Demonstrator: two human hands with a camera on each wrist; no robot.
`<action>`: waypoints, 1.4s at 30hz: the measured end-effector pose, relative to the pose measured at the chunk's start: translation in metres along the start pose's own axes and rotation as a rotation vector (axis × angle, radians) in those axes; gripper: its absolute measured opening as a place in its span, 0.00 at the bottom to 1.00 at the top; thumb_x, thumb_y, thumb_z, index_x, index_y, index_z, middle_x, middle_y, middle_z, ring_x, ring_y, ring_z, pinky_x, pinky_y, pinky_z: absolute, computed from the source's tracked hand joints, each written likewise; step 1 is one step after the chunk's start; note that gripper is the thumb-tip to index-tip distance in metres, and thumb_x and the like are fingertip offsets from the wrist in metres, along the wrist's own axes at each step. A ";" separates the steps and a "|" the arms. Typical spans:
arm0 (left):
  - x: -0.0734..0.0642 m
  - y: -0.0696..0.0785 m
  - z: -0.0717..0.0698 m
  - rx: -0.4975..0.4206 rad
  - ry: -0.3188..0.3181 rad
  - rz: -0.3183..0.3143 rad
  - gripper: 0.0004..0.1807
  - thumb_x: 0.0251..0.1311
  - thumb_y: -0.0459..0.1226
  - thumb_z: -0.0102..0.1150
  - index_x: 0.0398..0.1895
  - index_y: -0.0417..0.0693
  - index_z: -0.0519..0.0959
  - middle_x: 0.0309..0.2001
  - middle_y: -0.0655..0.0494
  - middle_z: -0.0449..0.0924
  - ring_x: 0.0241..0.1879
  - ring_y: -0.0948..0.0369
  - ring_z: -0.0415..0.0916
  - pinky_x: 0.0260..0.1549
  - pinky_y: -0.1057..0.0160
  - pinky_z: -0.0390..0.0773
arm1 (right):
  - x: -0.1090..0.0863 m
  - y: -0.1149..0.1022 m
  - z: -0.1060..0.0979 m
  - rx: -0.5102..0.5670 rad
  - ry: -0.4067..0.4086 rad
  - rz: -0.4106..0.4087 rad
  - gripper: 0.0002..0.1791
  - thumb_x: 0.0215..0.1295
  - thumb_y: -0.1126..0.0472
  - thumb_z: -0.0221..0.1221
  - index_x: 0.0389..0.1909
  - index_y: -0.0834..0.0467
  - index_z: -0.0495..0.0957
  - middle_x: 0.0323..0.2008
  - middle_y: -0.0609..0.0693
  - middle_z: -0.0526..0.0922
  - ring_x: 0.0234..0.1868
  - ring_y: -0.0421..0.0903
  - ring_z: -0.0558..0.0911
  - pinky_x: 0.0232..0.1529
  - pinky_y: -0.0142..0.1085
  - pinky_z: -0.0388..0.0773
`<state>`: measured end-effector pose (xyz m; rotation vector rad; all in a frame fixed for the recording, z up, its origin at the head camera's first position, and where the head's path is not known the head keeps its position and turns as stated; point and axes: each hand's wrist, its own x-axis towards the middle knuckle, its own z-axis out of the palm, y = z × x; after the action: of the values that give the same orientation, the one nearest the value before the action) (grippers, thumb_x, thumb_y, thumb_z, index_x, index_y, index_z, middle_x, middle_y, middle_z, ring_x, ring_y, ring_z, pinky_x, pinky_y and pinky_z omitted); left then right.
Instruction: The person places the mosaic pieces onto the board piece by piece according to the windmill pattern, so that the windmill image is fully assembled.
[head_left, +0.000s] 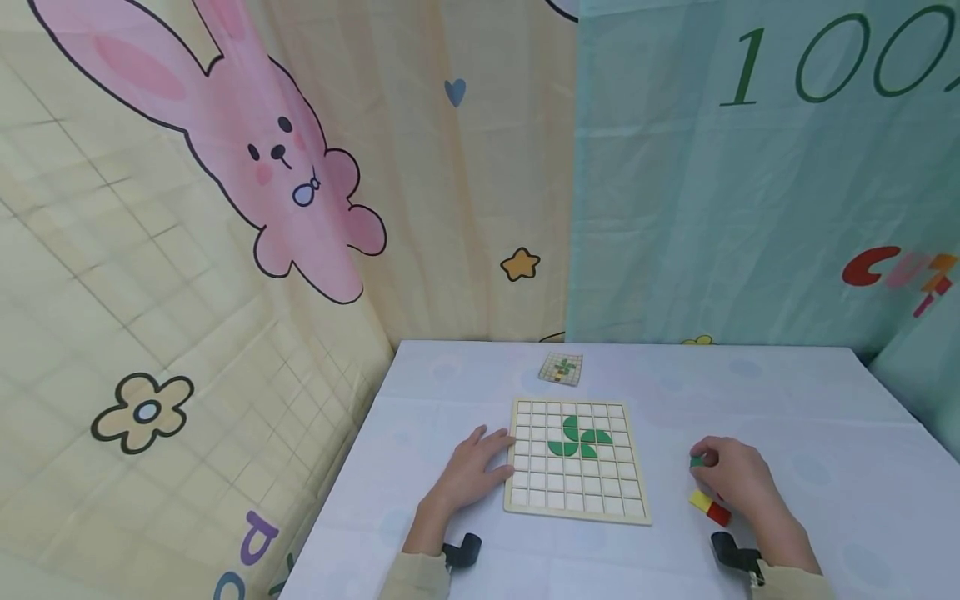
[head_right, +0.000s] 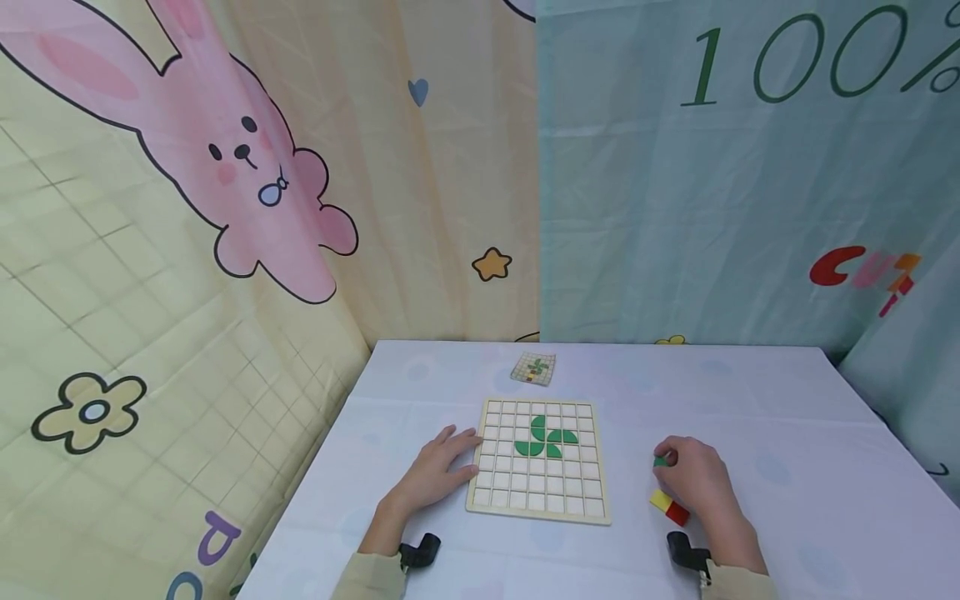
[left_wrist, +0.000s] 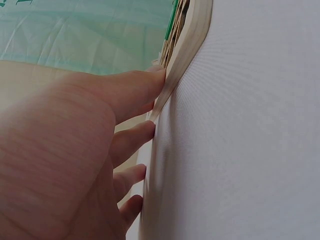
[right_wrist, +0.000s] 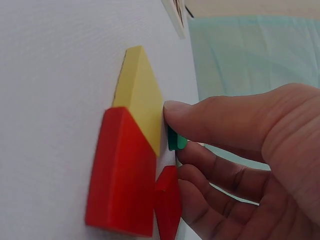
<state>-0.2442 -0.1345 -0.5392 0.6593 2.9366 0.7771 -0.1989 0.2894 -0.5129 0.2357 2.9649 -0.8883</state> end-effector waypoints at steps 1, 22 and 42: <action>0.000 0.000 0.000 -0.002 0.002 0.000 0.27 0.69 0.52 0.58 0.71 0.61 0.72 0.73 0.60 0.65 0.77 0.48 0.49 0.71 0.39 0.55 | 0.000 0.000 0.000 0.000 0.002 -0.001 0.15 0.59 0.66 0.69 0.47 0.64 0.81 0.34 0.54 0.79 0.31 0.50 0.74 0.27 0.38 0.78; 0.002 -0.004 0.003 0.003 0.003 0.005 0.28 0.69 0.53 0.57 0.71 0.63 0.72 0.74 0.61 0.65 0.77 0.49 0.48 0.71 0.38 0.55 | 0.000 -0.004 -0.001 0.040 0.002 -0.011 0.10 0.61 0.65 0.68 0.41 0.60 0.78 0.32 0.53 0.80 0.29 0.49 0.75 0.25 0.38 0.78; 0.003 -0.002 0.002 0.012 0.005 0.003 0.27 0.69 0.52 0.58 0.70 0.61 0.73 0.73 0.60 0.66 0.77 0.48 0.49 0.71 0.39 0.56 | -0.003 -0.015 0.001 0.065 0.034 -0.053 0.08 0.62 0.65 0.67 0.41 0.59 0.81 0.33 0.52 0.82 0.32 0.49 0.77 0.30 0.38 0.80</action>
<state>-0.2472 -0.1342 -0.5421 0.6641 2.9479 0.7630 -0.1978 0.2763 -0.5056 0.1763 2.9895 -0.9976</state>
